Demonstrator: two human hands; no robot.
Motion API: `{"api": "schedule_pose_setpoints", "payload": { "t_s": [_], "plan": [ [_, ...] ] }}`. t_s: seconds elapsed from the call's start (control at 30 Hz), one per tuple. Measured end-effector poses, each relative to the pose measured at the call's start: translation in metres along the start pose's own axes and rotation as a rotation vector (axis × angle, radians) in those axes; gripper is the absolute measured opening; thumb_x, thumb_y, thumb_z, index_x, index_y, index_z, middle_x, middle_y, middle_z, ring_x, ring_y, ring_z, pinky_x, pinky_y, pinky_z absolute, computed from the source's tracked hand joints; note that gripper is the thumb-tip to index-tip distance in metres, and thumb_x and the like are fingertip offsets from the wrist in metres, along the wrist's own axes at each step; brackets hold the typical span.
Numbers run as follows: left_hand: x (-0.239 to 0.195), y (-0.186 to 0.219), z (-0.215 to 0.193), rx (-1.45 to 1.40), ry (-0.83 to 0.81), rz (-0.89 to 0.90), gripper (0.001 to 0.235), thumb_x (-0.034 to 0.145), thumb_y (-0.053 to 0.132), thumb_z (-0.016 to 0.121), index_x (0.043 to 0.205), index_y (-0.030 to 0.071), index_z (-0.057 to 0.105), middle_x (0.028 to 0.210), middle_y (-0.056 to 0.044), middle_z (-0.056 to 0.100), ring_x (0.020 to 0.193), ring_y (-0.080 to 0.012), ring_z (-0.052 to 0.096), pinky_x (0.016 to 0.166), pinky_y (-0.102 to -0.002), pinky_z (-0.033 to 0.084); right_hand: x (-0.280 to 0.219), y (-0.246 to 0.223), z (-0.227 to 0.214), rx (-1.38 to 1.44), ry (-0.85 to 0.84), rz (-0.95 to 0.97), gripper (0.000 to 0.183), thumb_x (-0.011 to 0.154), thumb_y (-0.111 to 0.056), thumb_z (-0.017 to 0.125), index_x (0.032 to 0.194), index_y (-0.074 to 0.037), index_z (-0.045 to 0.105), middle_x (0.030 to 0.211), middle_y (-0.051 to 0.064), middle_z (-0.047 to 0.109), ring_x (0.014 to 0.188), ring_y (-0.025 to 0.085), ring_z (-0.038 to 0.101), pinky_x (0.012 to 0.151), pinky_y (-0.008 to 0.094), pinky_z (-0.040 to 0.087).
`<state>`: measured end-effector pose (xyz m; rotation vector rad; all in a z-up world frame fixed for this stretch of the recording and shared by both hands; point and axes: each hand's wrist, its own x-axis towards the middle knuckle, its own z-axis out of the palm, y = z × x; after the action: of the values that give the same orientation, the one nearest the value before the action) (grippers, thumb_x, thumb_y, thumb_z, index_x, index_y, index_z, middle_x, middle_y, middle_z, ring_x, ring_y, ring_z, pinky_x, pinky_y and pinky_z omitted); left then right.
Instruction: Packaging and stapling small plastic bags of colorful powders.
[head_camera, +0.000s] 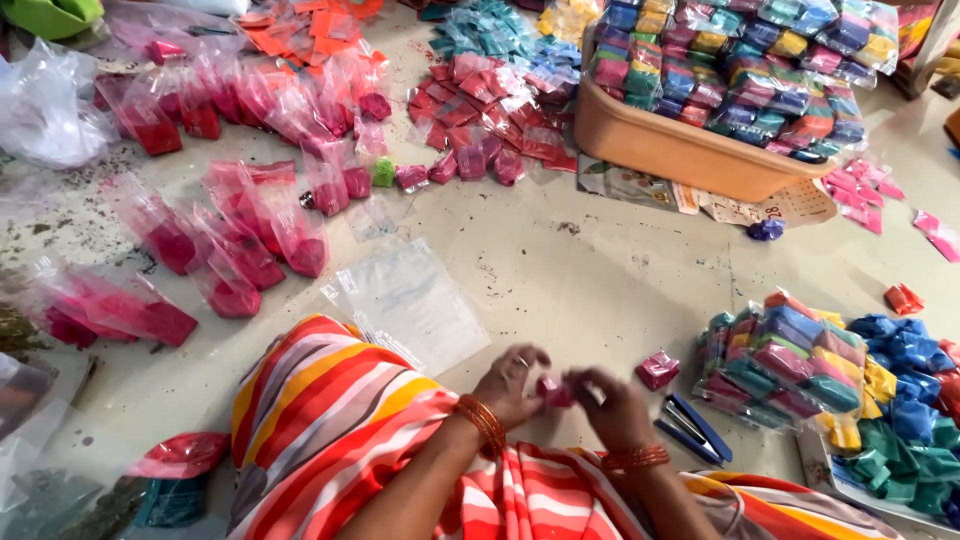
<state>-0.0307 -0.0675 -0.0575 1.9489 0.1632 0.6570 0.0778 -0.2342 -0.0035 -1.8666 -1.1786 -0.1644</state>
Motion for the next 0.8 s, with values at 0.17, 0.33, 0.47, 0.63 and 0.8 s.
{"api": "schedule_pose_setpoints", "payload": {
  "t_s": [0.17, 0.33, 0.47, 0.63, 0.8],
  "plan": [
    [-0.005, -0.015, 0.011, 0.231, -0.324, -0.293, 0.056, 0.068, 0.016, 0.085, 0.114, 0.014, 0.054, 0.121, -0.012, 0.059, 0.111, -0.0368, 0.062, 0.094, -0.044, 0.054, -0.016, 0.025, 0.014, -0.135, -0.313, 0.500, 0.017, 0.085, -0.015, 0.077, 0.102, -0.010, 0.077, 0.099, 0.004, 0.083, 0.088, 0.014, 0.080, 0.076, 0.030, 0.061],
    [-0.001, 0.000, 0.003, 0.141, -0.237, -0.292, 0.046, 0.076, 0.028, 0.087, 0.110, 0.014, 0.061, 0.114, -0.012, 0.064, 0.103, -0.0316, 0.067, 0.091, -0.041, 0.055, -0.014, 0.019, 0.009, 0.009, -0.172, 0.433, 0.015, 0.088, -0.015, 0.074, 0.101, -0.007, 0.073, 0.094, 0.004, 0.082, 0.085, 0.013, 0.079, 0.074, 0.028, 0.061],
    [0.001, 0.026, -0.005, -0.081, -0.137, -0.210, 0.034, 0.078, 0.027, 0.086, 0.104, 0.013, 0.069, 0.108, -0.009, 0.069, 0.097, -0.0230, 0.071, 0.085, -0.035, 0.059, -0.009, 0.010, 0.003, -0.029, -0.085, 0.448, 0.015, 0.088, -0.014, 0.076, 0.099, -0.004, 0.072, 0.089, 0.005, 0.080, 0.083, 0.011, 0.077, 0.072, 0.028, 0.059],
    [-0.001, 0.005, 0.006, -0.118, -0.086, -0.234, 0.014, 0.084, 0.020, 0.079, 0.095, 0.012, 0.077, 0.098, -0.007, 0.073, 0.092, -0.0228, 0.073, 0.082, -0.035, 0.058, -0.013, 0.018, 0.009, 0.210, -0.062, 0.481, 0.011, 0.091, -0.009, 0.072, 0.098, -0.001, 0.072, 0.089, 0.005, 0.080, 0.084, 0.010, 0.077, 0.075, 0.026, 0.060],
    [-0.001, -0.009, 0.013, -0.007, 0.004, -0.125, 0.007, 0.082, 0.011, 0.077, 0.088, 0.010, 0.076, 0.090, -0.009, 0.073, 0.092, -0.0267, 0.070, 0.082, -0.038, 0.056, -0.020, 0.044, 0.016, 0.438, -0.089, 0.548, 0.015, 0.089, -0.006, 0.074, 0.102, -0.001, 0.070, 0.093, 0.004, 0.079, 0.087, 0.010, 0.071, 0.079, 0.026, 0.057]
  ]
}}
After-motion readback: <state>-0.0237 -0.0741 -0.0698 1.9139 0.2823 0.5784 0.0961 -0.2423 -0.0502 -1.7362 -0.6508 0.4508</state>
